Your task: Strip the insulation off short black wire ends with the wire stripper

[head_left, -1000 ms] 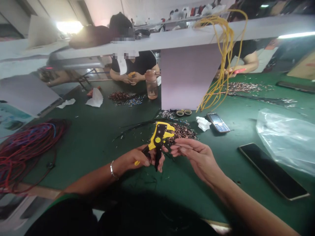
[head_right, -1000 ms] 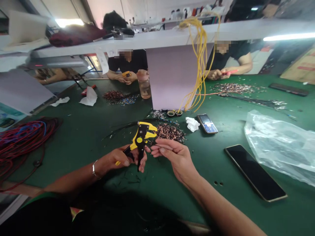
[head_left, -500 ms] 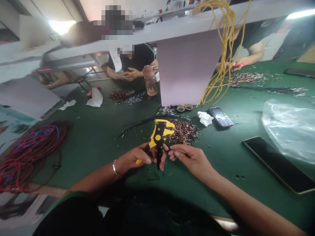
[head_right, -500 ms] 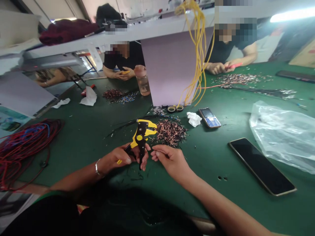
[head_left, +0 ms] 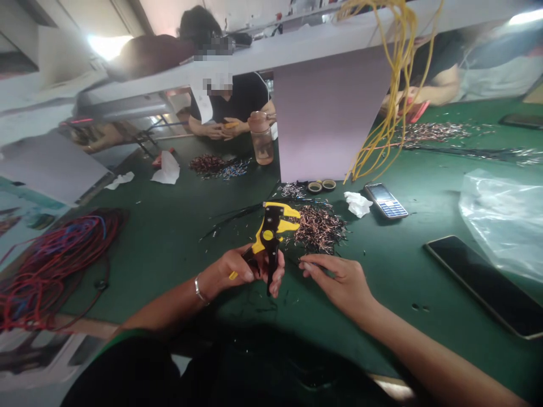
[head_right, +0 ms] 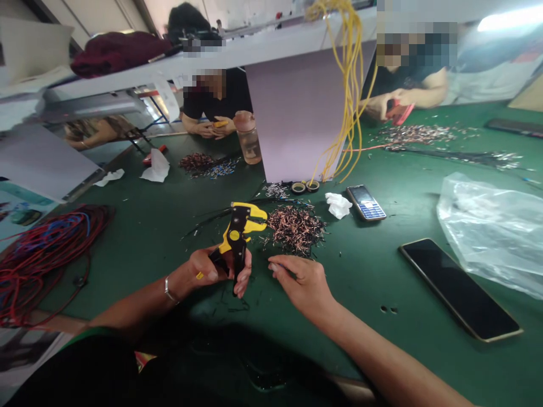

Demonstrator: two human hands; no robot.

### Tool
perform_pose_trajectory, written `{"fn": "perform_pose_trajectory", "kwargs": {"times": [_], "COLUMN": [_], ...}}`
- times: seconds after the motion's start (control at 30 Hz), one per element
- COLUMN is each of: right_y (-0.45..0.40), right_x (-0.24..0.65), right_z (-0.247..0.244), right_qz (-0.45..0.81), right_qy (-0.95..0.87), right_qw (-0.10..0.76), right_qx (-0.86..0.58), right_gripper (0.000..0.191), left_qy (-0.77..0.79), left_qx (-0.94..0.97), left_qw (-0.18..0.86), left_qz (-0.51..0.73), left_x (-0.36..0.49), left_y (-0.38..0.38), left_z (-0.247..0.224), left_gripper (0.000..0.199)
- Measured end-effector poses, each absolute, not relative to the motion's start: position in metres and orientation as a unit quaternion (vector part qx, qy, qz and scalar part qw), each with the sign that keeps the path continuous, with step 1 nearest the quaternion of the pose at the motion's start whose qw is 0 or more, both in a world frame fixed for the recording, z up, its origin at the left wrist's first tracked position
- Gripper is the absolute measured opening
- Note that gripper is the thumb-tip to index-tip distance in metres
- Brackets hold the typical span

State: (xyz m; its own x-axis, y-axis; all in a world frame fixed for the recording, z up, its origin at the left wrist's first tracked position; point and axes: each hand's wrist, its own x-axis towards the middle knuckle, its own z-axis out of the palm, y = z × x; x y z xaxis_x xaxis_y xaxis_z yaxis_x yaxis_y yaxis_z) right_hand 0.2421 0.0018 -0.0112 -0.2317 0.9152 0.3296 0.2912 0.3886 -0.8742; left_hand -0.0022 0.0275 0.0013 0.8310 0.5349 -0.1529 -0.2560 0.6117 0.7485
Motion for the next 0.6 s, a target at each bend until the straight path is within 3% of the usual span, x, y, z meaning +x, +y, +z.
{"fn": "perform_pose_trajectory", "kwargs": {"times": [0.33, 0.6], "right_y": [-0.005, -0.009], "right_x": [0.241, 0.240], "right_z": [-0.008, -0.003], "right_qz": [0.224, 0.270], "right_qy": [-0.733, -0.760], "right_qw": [0.508, 0.485], "right_qx": [-0.392, -0.338], "right_gripper": [0.022, 0.024], "left_qy": [0.191, 0.211], "left_qx": [0.408, 0.440], "left_qw": [0.867, 0.840], "left_qz": [0.214, 0.237], "left_x": [-0.001, -0.008], "left_y": [0.028, 0.032], "left_z": [-0.004, 0.002], "left_gripper": [0.056, 0.056]}}
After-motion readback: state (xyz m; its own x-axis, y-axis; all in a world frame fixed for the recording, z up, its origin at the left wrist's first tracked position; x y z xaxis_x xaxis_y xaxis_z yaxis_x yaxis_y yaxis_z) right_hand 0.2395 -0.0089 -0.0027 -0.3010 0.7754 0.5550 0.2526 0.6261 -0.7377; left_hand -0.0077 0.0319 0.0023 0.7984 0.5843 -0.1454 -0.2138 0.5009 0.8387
